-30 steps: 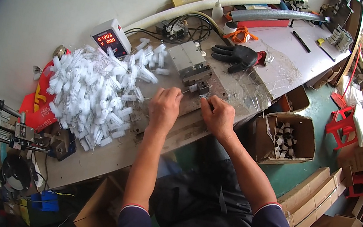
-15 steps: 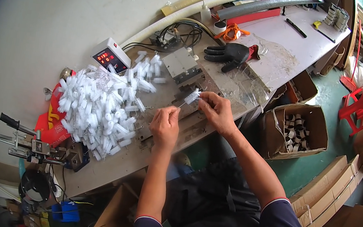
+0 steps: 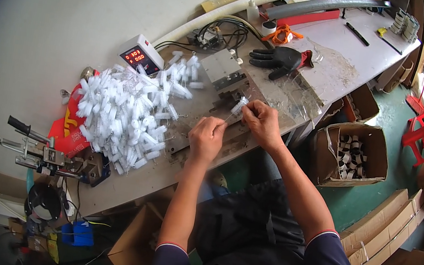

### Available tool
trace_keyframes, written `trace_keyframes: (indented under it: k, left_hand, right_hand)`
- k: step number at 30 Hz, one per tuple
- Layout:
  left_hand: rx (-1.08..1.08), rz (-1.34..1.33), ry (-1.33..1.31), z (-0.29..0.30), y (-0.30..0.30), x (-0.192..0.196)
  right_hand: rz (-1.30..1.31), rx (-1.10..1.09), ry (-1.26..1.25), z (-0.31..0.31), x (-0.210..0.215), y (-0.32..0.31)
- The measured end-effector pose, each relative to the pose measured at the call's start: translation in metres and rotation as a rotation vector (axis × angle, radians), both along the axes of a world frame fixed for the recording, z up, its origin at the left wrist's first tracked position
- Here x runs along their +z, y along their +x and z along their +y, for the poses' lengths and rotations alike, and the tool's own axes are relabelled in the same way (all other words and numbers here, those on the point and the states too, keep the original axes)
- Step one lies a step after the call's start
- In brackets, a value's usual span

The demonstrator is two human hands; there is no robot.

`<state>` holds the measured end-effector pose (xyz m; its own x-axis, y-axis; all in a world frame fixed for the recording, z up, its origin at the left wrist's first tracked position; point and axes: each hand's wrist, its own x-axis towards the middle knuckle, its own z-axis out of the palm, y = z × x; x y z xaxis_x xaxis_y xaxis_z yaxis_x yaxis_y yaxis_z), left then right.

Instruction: Assembling small white plastic components using a workbench press tool in a manufacturing facility.

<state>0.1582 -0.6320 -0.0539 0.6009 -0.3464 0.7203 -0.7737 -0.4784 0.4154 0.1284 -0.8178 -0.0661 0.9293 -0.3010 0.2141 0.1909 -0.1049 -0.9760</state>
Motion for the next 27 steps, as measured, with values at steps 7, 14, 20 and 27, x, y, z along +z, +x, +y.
trace_keyframes:
  k: [7,14,20,27]
  left_hand:
    - [0.051,0.096,-0.108,0.015,0.001,0.000]
    - [0.023,0.048,-0.125,-0.002,-0.028,-0.008]
    - [0.172,0.099,-0.162,0.008,-0.071,0.003]
    - [0.240,0.575,-0.416,0.075,-0.135,0.034]
  right_hand:
    - [0.084,0.040,0.072,0.016,0.004,0.008]
    - [0.003,0.029,0.020,-0.008,-0.004,0.000]
    - [-0.022,0.322,0.135,0.028,-0.005,-0.022]
    - [0.039,0.664,0.186,0.111,0.018,-0.051]
